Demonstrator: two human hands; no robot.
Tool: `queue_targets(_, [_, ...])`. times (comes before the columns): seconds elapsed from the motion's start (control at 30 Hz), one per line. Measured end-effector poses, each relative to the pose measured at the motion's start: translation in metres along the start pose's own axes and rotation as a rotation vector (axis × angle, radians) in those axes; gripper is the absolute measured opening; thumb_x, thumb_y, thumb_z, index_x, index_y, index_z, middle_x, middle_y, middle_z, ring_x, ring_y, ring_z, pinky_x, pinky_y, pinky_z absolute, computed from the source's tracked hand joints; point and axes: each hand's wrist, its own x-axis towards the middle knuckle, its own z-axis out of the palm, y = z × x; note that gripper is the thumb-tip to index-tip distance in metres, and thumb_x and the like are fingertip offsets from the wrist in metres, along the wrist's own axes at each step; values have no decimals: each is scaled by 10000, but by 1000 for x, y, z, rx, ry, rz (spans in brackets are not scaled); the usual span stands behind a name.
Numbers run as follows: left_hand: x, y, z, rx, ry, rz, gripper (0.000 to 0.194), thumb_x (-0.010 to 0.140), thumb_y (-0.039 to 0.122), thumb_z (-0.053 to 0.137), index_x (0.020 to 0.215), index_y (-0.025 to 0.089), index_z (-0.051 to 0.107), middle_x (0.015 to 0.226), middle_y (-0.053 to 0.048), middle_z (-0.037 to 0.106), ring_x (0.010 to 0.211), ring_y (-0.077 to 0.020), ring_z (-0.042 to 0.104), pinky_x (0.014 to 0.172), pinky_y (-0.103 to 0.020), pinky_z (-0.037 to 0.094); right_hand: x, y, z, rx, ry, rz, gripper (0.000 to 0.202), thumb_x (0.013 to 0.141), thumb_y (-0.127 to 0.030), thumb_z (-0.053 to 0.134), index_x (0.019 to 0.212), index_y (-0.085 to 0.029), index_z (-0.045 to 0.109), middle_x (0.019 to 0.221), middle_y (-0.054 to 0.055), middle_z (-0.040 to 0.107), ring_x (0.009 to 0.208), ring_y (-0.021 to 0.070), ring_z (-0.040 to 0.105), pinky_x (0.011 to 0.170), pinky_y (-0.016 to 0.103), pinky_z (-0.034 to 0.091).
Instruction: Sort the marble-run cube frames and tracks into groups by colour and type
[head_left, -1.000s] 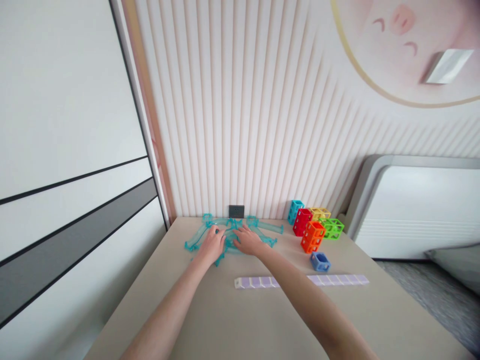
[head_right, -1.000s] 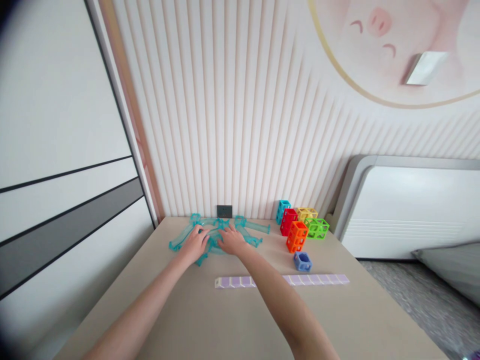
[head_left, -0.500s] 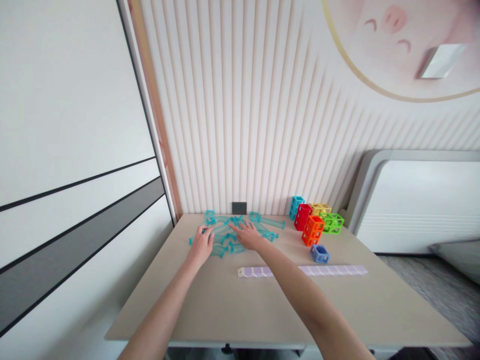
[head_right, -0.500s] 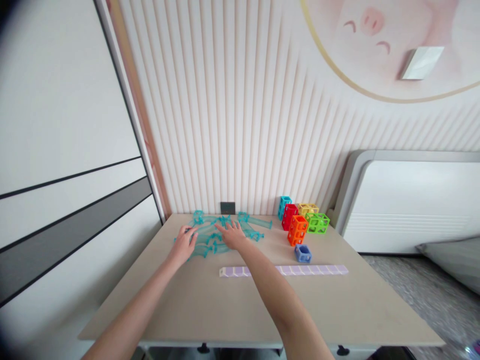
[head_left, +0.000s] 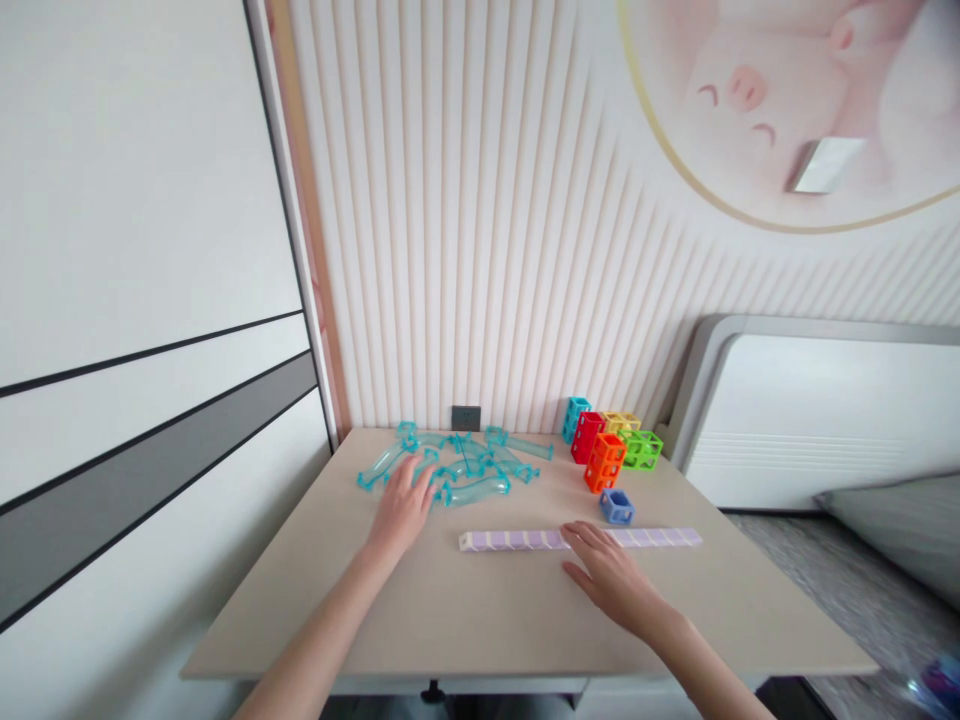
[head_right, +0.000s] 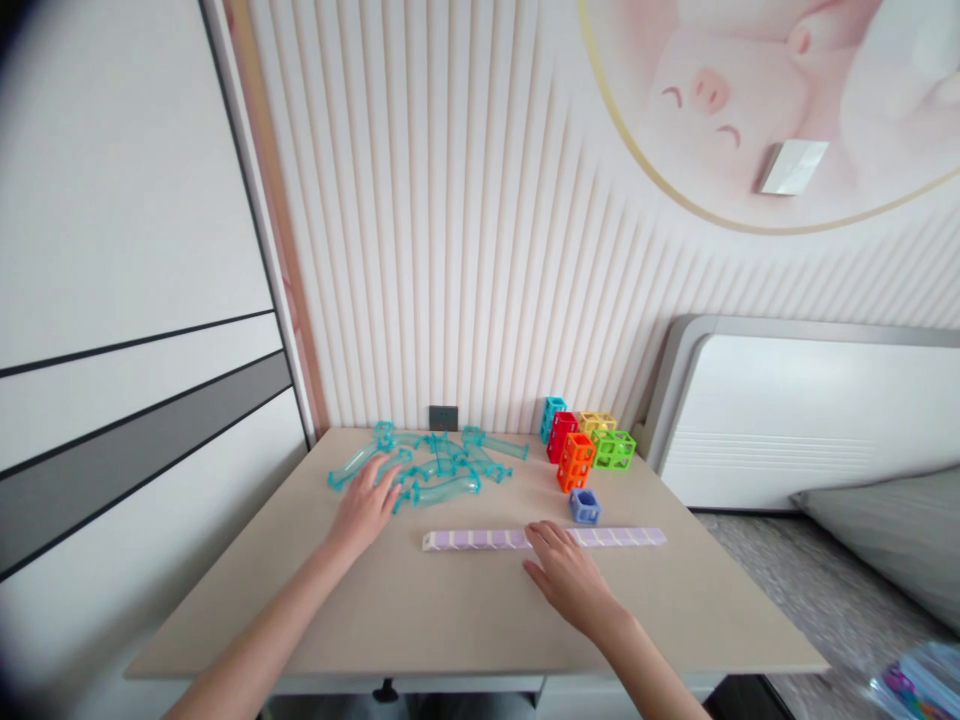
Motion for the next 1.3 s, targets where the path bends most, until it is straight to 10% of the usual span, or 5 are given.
queue_targets(0.23, [-30, 97, 9, -77, -421, 311, 244, 937, 340, 610, 1149, 231, 661, 1130, -96, 684, 1093, -291, 632, 993, -434, 500, 5, -13, 9, -116, -19, 21, 210, 935, -139, 568, 1106, -198, 675, 1086, 127, 700, 1002, 292, 687, 888, 451, 568])
queue_targets(0.47, [-23, 74, -5, -48, -409, 254, 196, 1017, 296, 459, 1044, 236, 644, 1014, -73, 703, 955, -255, 671, 848, -372, 524, 16, -48, -23, -145, 92, -91, 202, 1043, -212, 417, 1140, -193, 594, 1009, 110, 695, 845, 270, 672, 741, 391, 504])
queue_targets(0.93, [51, -5, -73, -107, 118, 281, 325, 1008, 353, 406, 933, 208, 688, 796, -46, 742, 714, -174, 705, 655, -260, 522, 168, -92, -127, -41, -44, -291, 272, 1055, -311, 385, 987, -245, 640, 859, 54, 715, 711, 200, 643, 595, 285, 328])
queue_targets(1.1, [86, -3, -96, -270, 366, 280, 408, 1001, 389, 390, 759, 195, 655, 581, -3, 625, 510, -137, 574, 546, -248, 438, 193, -94, -128, 322, -146, -270, 393, 1075, -407, 309, 817, -238, 551, 676, -4, 609, 622, 166, 595, 590, 263, 379])
queue_targets(1.3, [122, 28, -80, -564, 669, -98, 539, 1013, 515, 337, 697, 187, 625, 573, -5, 590, 518, -135, 531, 511, -242, 399, 197, -105, -121, 782, -126, -66, 482, 1051, -571, 314, 780, -221, 507, 628, -34, 542, 530, 113, 524, 489, 211, 407])
